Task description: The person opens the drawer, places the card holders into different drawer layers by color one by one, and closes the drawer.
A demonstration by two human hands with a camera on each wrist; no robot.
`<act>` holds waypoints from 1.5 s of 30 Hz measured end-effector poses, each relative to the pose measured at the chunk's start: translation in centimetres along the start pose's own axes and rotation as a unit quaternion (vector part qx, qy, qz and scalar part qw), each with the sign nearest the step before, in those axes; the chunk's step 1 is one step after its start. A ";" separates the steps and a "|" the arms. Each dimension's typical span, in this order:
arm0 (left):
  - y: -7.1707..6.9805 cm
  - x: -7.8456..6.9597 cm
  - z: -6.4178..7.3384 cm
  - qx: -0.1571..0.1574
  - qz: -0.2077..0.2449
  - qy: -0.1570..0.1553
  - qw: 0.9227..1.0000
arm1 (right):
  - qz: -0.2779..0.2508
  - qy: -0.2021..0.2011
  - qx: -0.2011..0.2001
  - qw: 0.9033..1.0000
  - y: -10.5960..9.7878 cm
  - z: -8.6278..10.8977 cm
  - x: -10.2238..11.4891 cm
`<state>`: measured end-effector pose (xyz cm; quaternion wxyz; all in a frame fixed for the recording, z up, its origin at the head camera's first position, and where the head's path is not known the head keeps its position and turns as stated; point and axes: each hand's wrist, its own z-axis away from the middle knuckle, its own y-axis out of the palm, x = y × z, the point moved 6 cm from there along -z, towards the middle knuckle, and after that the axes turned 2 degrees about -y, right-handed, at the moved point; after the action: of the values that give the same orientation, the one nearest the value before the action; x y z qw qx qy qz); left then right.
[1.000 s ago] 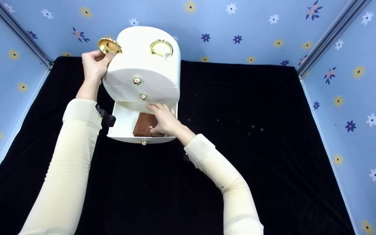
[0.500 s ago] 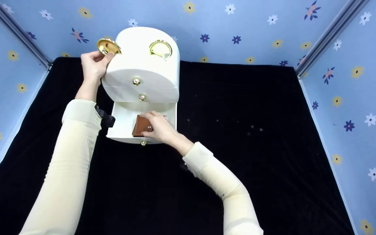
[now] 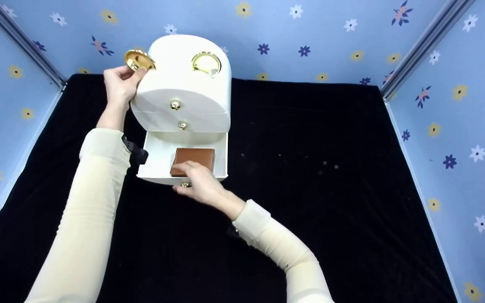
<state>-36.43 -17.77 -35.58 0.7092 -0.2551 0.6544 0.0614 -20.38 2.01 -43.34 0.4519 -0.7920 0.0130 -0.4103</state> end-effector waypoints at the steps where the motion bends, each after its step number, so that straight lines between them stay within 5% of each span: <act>1: 0.0 0.0 0.0 0.000 0.000 0.000 1.000 | 0.000 -0.002 -0.001 1.000 0.2 0.2 0.1; 14: 0.0 -0.1 -0.1 -0.001 -0.003 0.011 1.000 | -0.086 0.021 -0.050 0.995 2.6 1.8 -0.8; 24: -0.1 -0.1 -0.1 0.002 0.004 0.005 1.000 | -0.136 0.092 -0.083 0.983 4.3 2.8 -3.0; 36: -0.1 -0.1 0.0 0.003 0.000 0.006 1.000 | -0.043 0.170 -0.086 0.981 4.9 3.1 -4.4; 45: -0.1 0.0 0.0 0.001 -0.005 0.010 1.000 | -0.088 0.226 -0.058 0.968 5.8 2.9 -5.4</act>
<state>-36.37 -17.81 -35.53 0.7035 -0.2581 0.6599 0.0544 -19.95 2.72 -51.75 0.3525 -0.7016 0.0691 -0.6155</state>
